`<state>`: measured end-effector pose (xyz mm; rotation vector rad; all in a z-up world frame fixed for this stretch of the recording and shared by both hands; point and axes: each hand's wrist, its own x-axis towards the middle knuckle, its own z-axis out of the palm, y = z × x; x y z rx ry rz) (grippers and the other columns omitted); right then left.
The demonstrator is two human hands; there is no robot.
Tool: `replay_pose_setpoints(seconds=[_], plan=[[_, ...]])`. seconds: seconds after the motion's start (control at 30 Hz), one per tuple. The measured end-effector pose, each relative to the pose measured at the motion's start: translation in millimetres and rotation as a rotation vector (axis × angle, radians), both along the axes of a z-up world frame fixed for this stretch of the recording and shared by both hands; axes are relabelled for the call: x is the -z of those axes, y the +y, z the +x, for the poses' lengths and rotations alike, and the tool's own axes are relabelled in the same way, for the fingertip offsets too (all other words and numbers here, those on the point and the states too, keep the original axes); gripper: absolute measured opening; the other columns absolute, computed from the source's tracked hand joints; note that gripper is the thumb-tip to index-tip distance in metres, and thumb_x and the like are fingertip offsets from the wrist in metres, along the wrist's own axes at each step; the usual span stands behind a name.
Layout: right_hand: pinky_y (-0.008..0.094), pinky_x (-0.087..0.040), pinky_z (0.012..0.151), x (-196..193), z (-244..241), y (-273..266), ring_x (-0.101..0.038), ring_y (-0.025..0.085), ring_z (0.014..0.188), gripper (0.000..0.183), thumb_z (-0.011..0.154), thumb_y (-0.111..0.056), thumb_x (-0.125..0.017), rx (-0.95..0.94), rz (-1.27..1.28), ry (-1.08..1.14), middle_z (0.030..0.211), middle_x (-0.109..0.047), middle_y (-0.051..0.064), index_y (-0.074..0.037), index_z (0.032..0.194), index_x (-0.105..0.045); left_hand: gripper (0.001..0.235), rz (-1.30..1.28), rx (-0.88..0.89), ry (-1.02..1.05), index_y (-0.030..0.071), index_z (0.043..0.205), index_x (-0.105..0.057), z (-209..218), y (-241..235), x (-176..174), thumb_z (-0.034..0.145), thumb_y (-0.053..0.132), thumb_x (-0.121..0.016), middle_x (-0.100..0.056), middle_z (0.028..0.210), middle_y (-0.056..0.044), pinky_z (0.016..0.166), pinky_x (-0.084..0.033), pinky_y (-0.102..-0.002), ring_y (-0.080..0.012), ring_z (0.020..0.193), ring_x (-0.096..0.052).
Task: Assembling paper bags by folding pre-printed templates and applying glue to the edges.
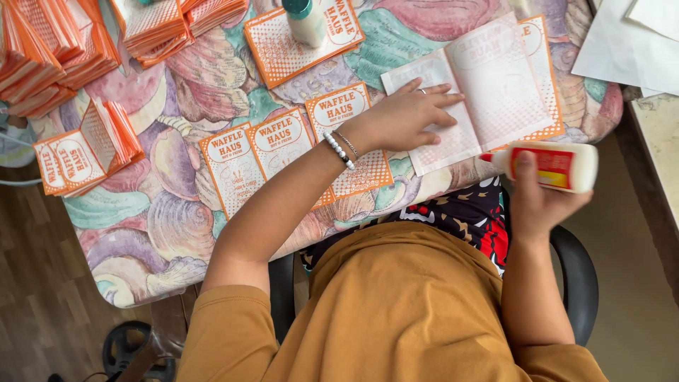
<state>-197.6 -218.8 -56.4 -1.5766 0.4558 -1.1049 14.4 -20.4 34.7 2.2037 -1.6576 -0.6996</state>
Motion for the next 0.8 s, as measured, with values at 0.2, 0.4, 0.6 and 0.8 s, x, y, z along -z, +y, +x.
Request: replay_pose_setpoints(seconds=[0.2, 0.4, 0.6, 0.8], plan=[[0.035, -0.058, 0.072, -9.4, 11.0, 2.4, -0.067, 0.019, 0.085, 0.031, 0.1, -0.009, -0.09, -0.063, -0.099, 0.109, 0.09, -0.069, 0.014, 0.007, 0.091, -0.065, 0.033, -0.296, -0.246, -0.146, 0.017, 0.122, -0.072, 12.6, -9.0, 22.6, 0.09, 0.024, -0.072, -0.067, 0.13, -0.002, 0.091, -0.05, -0.048, -0.0246, 0.115, -0.066], [0.033, -0.054, 0.066, -10.4, 8.2, 3.2, -0.061, 0.014, 0.08, 0.038, 0.099, -0.014, -0.093, -0.019, -0.112, 0.146, 0.084, -0.065, 0.009, 0.005, 0.084, -0.063, 0.04, -0.325, -0.405, -0.145, 0.019, 0.114, -0.069, 25.5, -29.1, 34.8, 0.076, 0.022, -0.082, -0.07, 0.117, 0.0, 0.082, -0.054, -0.044, -0.0262, 0.104, -0.068], [0.041, -0.056, 0.06, -46.2, 1.2, -11.5, -0.067, 0.029, 0.079, 0.031, 0.097, -0.011, -0.086, 0.062, 0.043, -0.071, 0.099, -0.069, 0.023, 0.007, 0.106, -0.062, 0.096, -0.304, -0.612, -0.181, 0.012, 0.138, -0.045, 33.4, -46.5, 41.2, 0.062, 0.024, -0.103, -0.052, 0.135, -0.01, 0.073, -0.06, -0.045, -0.0334, 0.095, -0.072], [0.037, -0.043, 0.04, -64.5, -23.5, -45.2, -0.064, 0.03, 0.067, 0.04, 0.095, -0.027, -0.085, 0.11, 0.218, -0.072, 0.09, -0.064, 0.019, 0.001, 0.107, -0.059, 0.095, -0.411, -0.598, -0.086, 0.018, 0.141, -0.049, 46.5, -44.3, 47.9, 0.059, 0.015, -0.095, -0.065, 0.113, -0.003, 0.077, -0.054, -0.041, -0.0272, 0.101, -0.067]])
